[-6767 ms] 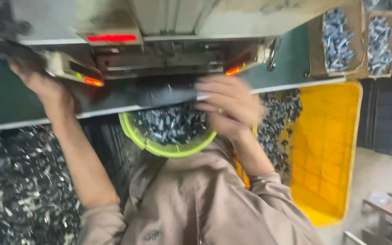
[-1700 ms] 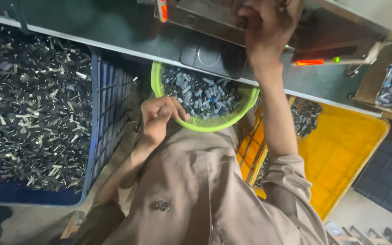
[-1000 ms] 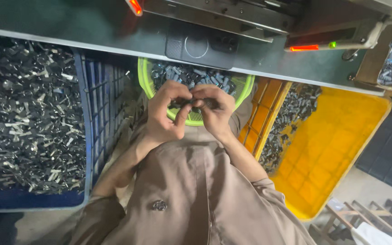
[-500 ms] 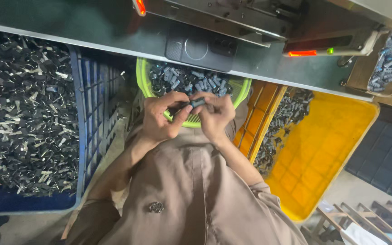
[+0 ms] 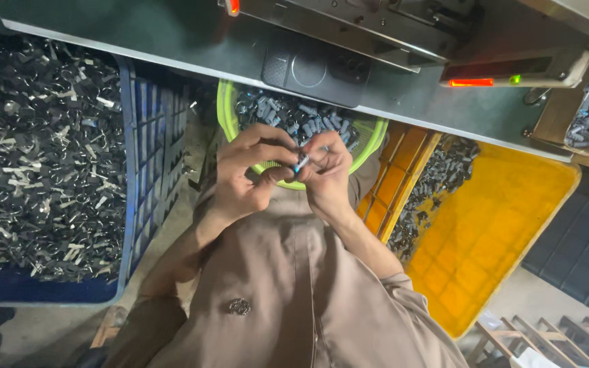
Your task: The person repeatedly picks small metal keychain components from a green basket, assembles them by hand, and places the finished units into a yellow bin. The process is continuous and repetitive throughout the clip.
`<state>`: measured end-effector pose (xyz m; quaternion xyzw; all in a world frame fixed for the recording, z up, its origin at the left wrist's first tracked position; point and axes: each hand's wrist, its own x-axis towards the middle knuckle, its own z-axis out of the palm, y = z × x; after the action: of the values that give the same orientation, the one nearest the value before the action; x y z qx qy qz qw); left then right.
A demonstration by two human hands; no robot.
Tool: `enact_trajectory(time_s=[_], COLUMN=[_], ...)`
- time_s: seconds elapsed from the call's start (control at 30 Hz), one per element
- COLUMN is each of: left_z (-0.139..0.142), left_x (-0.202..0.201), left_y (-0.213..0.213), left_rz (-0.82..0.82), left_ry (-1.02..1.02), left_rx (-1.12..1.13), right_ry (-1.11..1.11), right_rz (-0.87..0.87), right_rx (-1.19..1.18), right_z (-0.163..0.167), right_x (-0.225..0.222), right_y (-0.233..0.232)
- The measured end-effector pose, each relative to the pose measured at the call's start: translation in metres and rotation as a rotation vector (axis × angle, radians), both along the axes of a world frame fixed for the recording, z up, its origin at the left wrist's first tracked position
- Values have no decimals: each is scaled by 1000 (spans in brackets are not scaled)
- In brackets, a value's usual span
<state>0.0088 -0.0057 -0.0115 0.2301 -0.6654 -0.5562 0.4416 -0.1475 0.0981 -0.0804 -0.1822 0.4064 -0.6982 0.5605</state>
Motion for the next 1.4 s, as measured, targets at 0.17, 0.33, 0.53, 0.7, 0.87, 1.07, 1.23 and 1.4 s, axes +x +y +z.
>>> enact_trajectory(time_s=[0.17, 0.33, 0.53, 0.7, 0.87, 1.07, 1.23, 1.4], left_z=[0, 4, 13, 0, -21, -26, -30, -50], left_x=[-1, -2, -3, 0, 0, 26, 62, 45], left_y=[-1, 2, -4, -14, -6, -19, -36, -21], left_rz=[-111, -142, -312, -327, -263, 141, 118, -3], left_ry=[-52, -99, -220, -221, 1, 100, -949, -842], left_rx=[-28, -68, -196, -257, 371, 489, -231, -272], right_ry=[342, 839, 947, 868, -265, -876, 1, 1046], right_rz=[-91, -177, -78, 55, 81, 159, -75, -387], right_rx=[141, 60, -219, -70, 223, 186, 125, -189], right_z=[1, 17, 38, 23, -12, -26, 0, 50], right_x=[-1, 7, -1, -8, -5, -18, -44, -93], right_y=[22, 34, 26, 15, 7, 1, -31, -92])
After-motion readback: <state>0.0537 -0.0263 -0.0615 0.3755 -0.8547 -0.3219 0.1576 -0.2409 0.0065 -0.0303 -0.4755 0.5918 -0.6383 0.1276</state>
